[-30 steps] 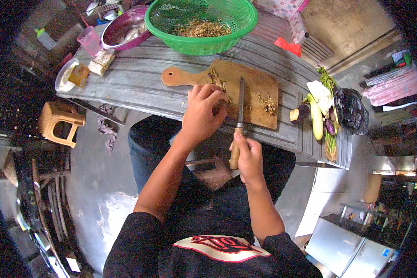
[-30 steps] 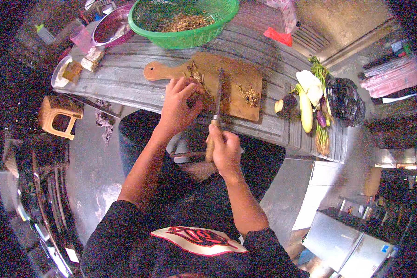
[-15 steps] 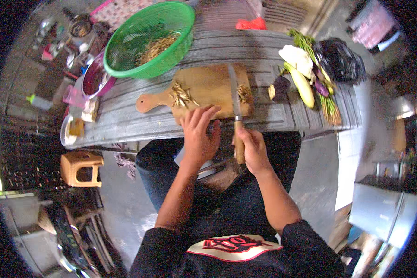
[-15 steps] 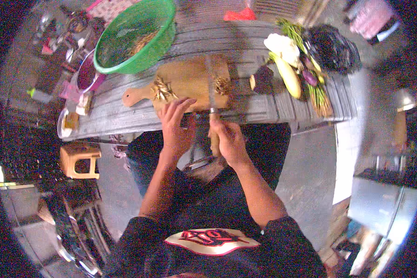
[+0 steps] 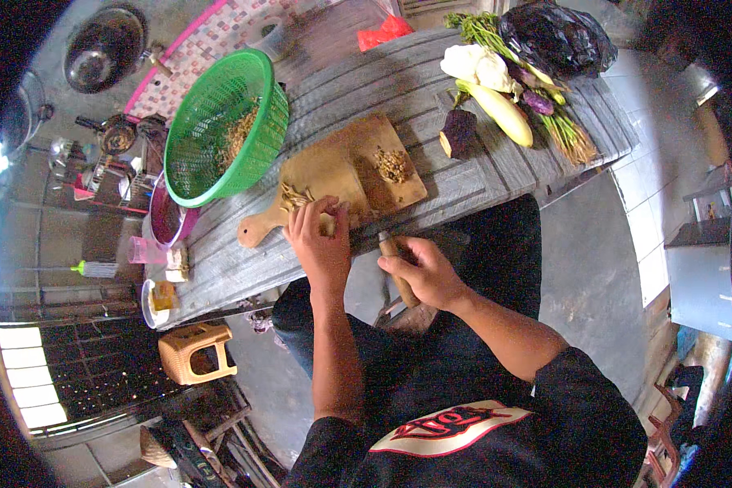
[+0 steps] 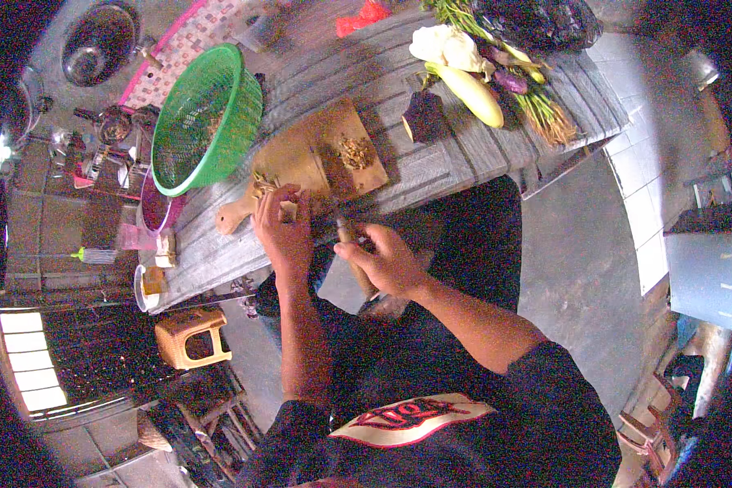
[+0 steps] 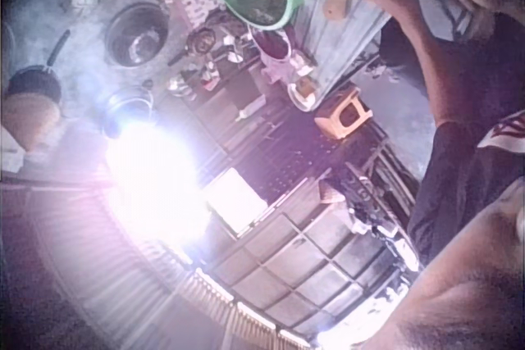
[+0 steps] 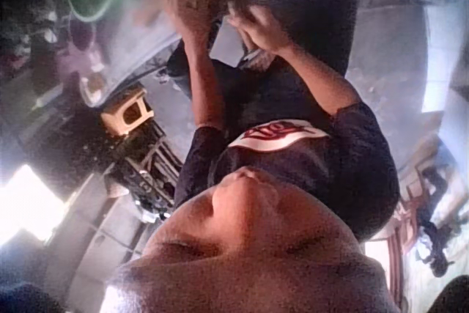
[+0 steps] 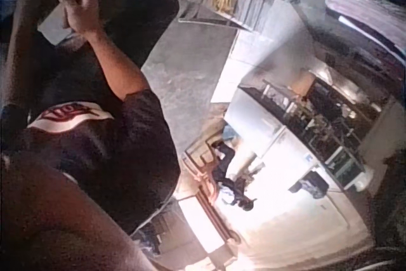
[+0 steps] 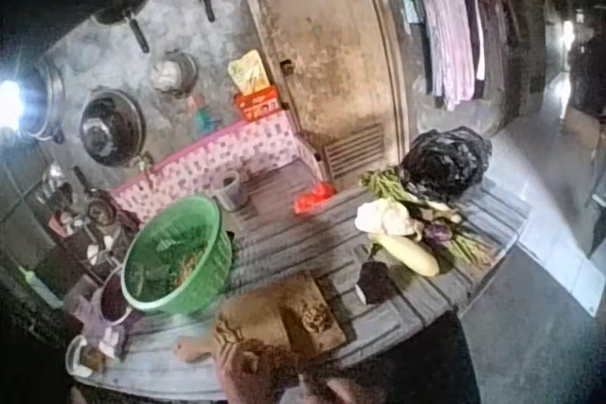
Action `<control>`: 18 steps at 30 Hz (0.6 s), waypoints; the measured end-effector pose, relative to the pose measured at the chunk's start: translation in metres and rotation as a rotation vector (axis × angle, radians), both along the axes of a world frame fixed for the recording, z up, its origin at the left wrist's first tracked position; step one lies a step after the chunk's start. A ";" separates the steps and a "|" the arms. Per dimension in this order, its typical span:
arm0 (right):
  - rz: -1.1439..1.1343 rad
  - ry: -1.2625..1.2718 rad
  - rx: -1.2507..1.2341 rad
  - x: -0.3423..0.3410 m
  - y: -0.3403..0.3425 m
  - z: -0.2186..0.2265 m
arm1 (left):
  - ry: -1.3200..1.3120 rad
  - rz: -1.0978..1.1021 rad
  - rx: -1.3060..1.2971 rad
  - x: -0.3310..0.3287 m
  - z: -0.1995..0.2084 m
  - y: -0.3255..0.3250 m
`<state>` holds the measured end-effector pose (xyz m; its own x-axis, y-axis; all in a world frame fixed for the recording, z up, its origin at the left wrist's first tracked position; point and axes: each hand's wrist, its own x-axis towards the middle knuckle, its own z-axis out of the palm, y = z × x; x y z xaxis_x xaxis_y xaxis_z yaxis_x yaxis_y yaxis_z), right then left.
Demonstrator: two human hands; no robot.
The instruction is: The person chops ginger root on a wooden cutting board using a knife, preparing pieces and setting them on the board.
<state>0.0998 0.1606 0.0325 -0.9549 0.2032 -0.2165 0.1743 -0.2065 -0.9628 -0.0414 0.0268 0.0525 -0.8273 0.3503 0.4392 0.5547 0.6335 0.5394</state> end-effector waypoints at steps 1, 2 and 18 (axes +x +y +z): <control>-0.039 -0.016 0.024 0.000 0.000 0.000 | 0.019 0.023 -0.009 0.000 0.006 0.000; -0.077 -0.032 0.049 -0.001 0.002 0.001 | 0.037 0.048 -0.018 0.000 0.009 -0.002; 0.092 -0.022 0.013 0.001 0.014 0.004 | 0.034 0.147 -0.074 -0.010 0.000 -0.054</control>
<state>0.1010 0.1750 0.0363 -0.9647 0.1181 -0.2356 0.2131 -0.1762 -0.9610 -0.0511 -0.0273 0.0528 -0.8572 0.2589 0.4451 0.4701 0.7463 0.4712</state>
